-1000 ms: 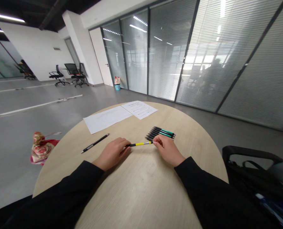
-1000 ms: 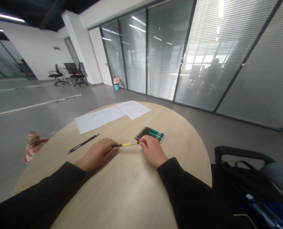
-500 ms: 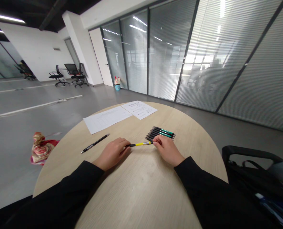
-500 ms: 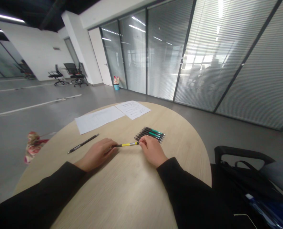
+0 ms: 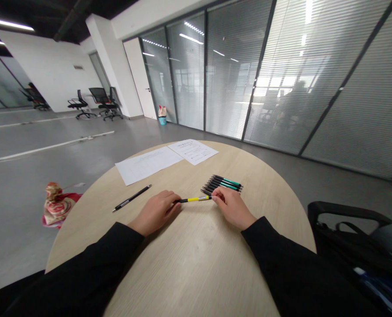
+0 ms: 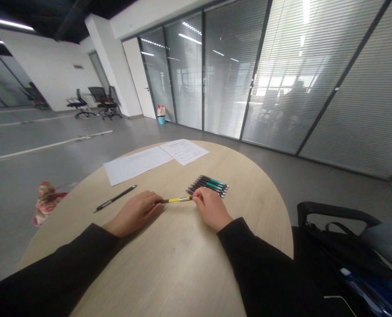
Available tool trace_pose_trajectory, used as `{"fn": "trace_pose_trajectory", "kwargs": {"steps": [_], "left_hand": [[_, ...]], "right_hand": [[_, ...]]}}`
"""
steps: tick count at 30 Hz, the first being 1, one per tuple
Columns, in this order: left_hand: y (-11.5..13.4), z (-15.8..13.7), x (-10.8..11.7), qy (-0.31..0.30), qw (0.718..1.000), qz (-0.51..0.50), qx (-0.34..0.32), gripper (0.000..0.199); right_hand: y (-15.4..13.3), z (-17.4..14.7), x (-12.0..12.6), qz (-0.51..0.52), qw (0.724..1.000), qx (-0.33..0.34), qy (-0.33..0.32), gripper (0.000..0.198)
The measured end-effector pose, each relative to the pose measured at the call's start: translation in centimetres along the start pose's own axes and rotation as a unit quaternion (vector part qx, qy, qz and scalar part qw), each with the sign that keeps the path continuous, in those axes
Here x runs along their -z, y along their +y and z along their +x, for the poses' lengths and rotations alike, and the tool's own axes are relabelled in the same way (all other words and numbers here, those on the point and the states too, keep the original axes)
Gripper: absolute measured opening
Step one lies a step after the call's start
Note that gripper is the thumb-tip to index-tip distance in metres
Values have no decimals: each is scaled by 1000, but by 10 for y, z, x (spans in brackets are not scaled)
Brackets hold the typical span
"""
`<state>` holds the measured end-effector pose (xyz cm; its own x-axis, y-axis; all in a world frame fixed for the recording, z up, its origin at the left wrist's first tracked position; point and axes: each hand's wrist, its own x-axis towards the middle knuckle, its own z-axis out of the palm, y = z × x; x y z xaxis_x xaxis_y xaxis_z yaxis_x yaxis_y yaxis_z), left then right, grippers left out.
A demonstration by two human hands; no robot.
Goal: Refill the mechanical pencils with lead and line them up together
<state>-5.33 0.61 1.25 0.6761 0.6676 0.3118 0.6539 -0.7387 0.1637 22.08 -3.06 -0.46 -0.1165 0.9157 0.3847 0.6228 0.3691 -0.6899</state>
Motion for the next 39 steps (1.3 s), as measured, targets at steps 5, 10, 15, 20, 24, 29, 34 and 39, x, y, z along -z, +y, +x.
{"fn": "trace_pose_trajectory", "kwargs": {"steps": [5,10,15,20,24,29,34,39], "left_hand": [[0,0,0,5,1000,-8,0,24],[1,0,1,10,1000,-15,-8,25],[0,0,1,0,1000,-8,-4,25],[0,0,0,5,1000,-8,-4,25],[1,0,1,10,1000,-11,-8,25],[1,0,1,6,1000,-8,-3,23],[1,0,1,-2,1000,-2,-1,23],[1,0,1,-5,1000,-5,-1,22]], "right_hand": [[0,0,1,-2,1000,3,1,10],[0,0,1,1,1000,0,0,9],[-2,0,1,-2,1000,-5,-2,9],[-3,0,2,-8,1000,-2,-4,10],[-2,0,2,-9,1000,1,-6,11],[0,0,1,-8,1000,6,-2,11],[-2,0,2,-7,1000,1,-4,10],[-2,0,2,-8,1000,2,-5,11]]}}
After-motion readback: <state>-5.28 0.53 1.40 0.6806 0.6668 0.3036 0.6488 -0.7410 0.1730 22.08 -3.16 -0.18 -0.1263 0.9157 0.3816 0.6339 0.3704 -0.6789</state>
